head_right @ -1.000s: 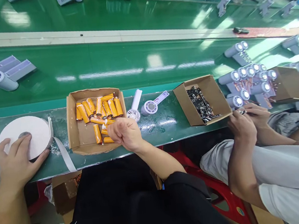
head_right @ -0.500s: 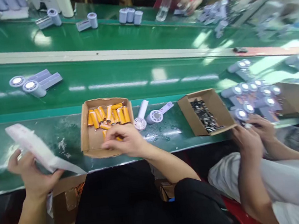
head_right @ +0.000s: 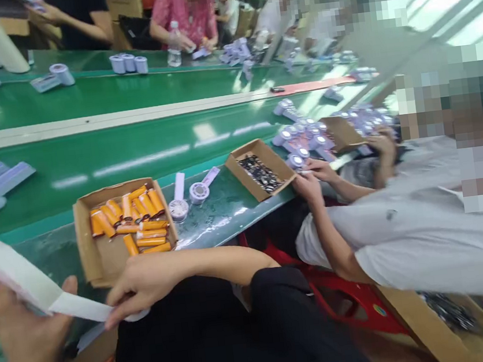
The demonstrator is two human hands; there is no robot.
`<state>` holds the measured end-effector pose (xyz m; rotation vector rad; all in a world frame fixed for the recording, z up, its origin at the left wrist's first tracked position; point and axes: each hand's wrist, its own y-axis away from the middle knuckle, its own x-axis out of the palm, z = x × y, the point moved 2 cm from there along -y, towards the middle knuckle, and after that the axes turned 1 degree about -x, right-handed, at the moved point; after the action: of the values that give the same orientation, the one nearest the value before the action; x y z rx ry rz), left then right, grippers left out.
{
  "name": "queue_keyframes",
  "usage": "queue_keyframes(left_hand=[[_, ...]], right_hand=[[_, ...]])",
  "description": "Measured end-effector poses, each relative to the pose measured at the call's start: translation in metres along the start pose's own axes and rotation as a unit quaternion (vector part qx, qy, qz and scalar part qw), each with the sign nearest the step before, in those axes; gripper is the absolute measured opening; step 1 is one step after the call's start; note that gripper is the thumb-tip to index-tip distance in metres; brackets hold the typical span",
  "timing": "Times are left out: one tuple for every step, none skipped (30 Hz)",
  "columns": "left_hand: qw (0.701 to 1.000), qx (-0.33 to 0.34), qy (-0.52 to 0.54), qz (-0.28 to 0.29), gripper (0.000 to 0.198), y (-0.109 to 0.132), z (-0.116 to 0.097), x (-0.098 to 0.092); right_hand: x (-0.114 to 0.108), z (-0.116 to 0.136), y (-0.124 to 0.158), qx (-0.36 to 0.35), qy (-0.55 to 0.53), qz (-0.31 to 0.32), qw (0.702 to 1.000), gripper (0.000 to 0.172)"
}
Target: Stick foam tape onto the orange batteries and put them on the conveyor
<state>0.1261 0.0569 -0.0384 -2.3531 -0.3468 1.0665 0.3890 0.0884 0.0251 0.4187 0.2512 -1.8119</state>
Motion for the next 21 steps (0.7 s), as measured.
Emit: queue_keyframes(left_hand=[[0.999, 0.002, -0.036, -0.023, 0.102, -0.005, -0.003, -0.004], [0.997, 0.001, -0.064, -0.037, 0.1, -0.009, -0.005, -0.009], [0.996, -0.008, -0.08, -0.037, 0.095, -0.011, -0.006, -0.013], [0.996, -0.023, -0.085, -0.027, 0.089, -0.011, -0.007, -0.016], [0.995, -0.036, -0.087, -0.019, 0.083, -0.009, -0.009, -0.019], [0.995, -0.045, -0.089, -0.012, 0.079, -0.007, -0.01, -0.02], [0.995, -0.049, -0.091, -0.002, 0.077, -0.004, -0.012, -0.021], [0.994, -0.05, -0.093, 0.01, 0.077, -0.001, -0.014, -0.021], [0.994, -0.047, -0.094, 0.023, 0.078, 0.002, -0.016, -0.019], [0.994, -0.044, -0.095, 0.038, 0.079, 0.004, -0.018, -0.018], [0.993, -0.039, -0.097, 0.051, 0.08, 0.004, -0.02, -0.016], [0.993, -0.029, -0.101, 0.059, 0.08, 0.004, -0.021, -0.014], [0.992, -0.013, -0.11, 0.062, 0.08, 0.003, -0.023, -0.013], [0.991, 0.006, -0.12, 0.061, 0.079, 0.001, -0.024, -0.012], [0.989, 0.027, -0.131, 0.059, 0.077, -0.001, -0.025, -0.012], [0.987, 0.046, -0.142, 0.056, 0.075, -0.003, -0.027, -0.013], [0.985, 0.06, -0.15, 0.053, 0.074, -0.005, -0.028, -0.014], [0.984, 0.07, -0.157, 0.053, 0.073, -0.007, -0.03, -0.016], [0.982, 0.078, -0.163, 0.053, 0.073, -0.009, -0.032, -0.018], [0.98, 0.084, -0.169, 0.054, 0.073, -0.01, -0.034, -0.02], [0.979, 0.09, -0.176, 0.055, 0.072, -0.011, -0.037, -0.021]], right_hand=[[0.005, -0.003, 0.002, 0.0, 0.04, 0.03, 0.999, 0.036], [0.006, -0.006, 0.006, 0.006, 0.091, 0.042, 0.995, 0.034], [0.002, -0.009, 0.01, 0.017, 0.145, 0.029, 0.989, 0.031], [-0.007, -0.013, 0.015, 0.03, 0.197, -0.009, 0.98, 0.027], [-0.02, -0.016, 0.019, 0.044, 0.241, -0.068, 0.967, 0.025], [-0.037, -0.02, 0.023, 0.054, 0.278, -0.132, 0.95, 0.026], [-0.056, -0.024, 0.024, 0.062, 0.31, -0.188, 0.93, 0.034], [-0.074, -0.029, 0.024, 0.067, 0.34, -0.226, 0.91, 0.044], [-0.091, -0.036, 0.021, 0.071, 0.37, -0.24, 0.895, 0.054], [-0.105, -0.044, 0.016, 0.075, 0.396, -0.231, 0.886, 0.062], [-0.116, -0.052, 0.009, 0.08, 0.416, -0.203, 0.883, 0.067], [-0.124, -0.06, 0.002, 0.087, 0.427, -0.167, 0.885, 0.068], [-0.129, -0.067, -0.004, 0.095, 0.427, -0.135, 0.889, 0.065], [-0.132, -0.073, -0.009, 0.1, 0.418, -0.113, 0.896, 0.059], [-0.133, -0.076, -0.012, 0.097, 0.401, -0.102, 0.905, 0.051], [-0.133, -0.078, -0.013, 0.089, 0.372, -0.107, 0.918, 0.043], [-0.133, -0.077, -0.012, 0.077, 0.331, -0.125, 0.932, 0.034], [-0.132, -0.074, -0.009, 0.064, 0.276, -0.155, 0.946, 0.025], [-0.13, -0.07, -0.004, 0.055, 0.21, -0.196, 0.956, 0.022], [-0.127, -0.065, 0.002, 0.049, 0.135, -0.241, 0.96, 0.026], [-0.123, -0.059, 0.008, 0.045, 0.059, -0.285, 0.956, 0.036]])
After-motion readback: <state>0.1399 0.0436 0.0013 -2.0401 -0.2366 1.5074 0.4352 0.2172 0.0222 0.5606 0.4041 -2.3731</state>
